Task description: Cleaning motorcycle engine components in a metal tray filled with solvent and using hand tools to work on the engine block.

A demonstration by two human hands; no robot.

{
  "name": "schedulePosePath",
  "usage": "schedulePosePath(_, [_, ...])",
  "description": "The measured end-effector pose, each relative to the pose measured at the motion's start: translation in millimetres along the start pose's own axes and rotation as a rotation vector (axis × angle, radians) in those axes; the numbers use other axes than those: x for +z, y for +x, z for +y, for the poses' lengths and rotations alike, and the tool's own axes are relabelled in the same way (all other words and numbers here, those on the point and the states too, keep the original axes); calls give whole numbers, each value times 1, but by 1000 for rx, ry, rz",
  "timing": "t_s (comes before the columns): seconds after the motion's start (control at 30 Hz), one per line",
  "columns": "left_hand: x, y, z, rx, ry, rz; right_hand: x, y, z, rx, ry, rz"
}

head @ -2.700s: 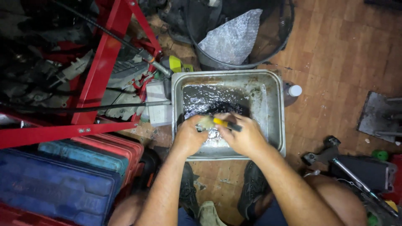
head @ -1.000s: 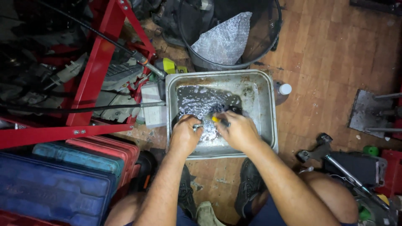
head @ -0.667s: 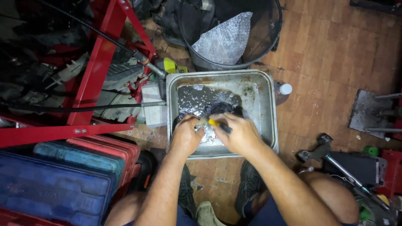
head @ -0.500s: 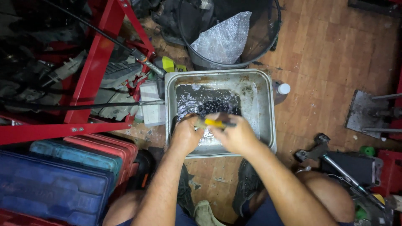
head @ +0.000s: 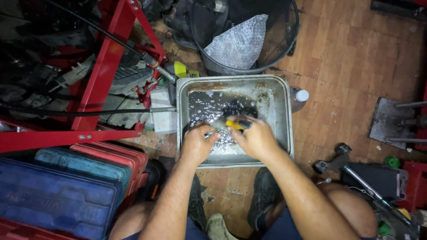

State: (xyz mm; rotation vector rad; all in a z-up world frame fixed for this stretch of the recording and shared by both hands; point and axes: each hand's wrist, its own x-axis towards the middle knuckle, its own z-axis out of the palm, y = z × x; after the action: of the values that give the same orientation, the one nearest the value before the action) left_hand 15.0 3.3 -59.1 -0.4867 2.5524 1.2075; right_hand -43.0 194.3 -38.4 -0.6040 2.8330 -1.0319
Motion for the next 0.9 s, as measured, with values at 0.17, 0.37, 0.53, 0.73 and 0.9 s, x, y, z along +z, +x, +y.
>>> schedulePosePath(0.17, [5,10,-1,77,-11,31,4,-1,15,111,-202,-60])
schedulePosePath(0.37, [-17,-1,30,-41,-63,-55,-12,-2,-44,-60,82,0])
schedulePosePath(0.53, [-28,-7,37,-76,-132,-170,-12,4,-33,-90,4,44])
schedulePosePath(0.73, [-29,-7,38,-21,-229,-130,-9,-5,-32,128,197,-66])
schedulePosePath(0.9, [-42,-15,42,-70,-211,-113,8,7,18,318,-154,29])
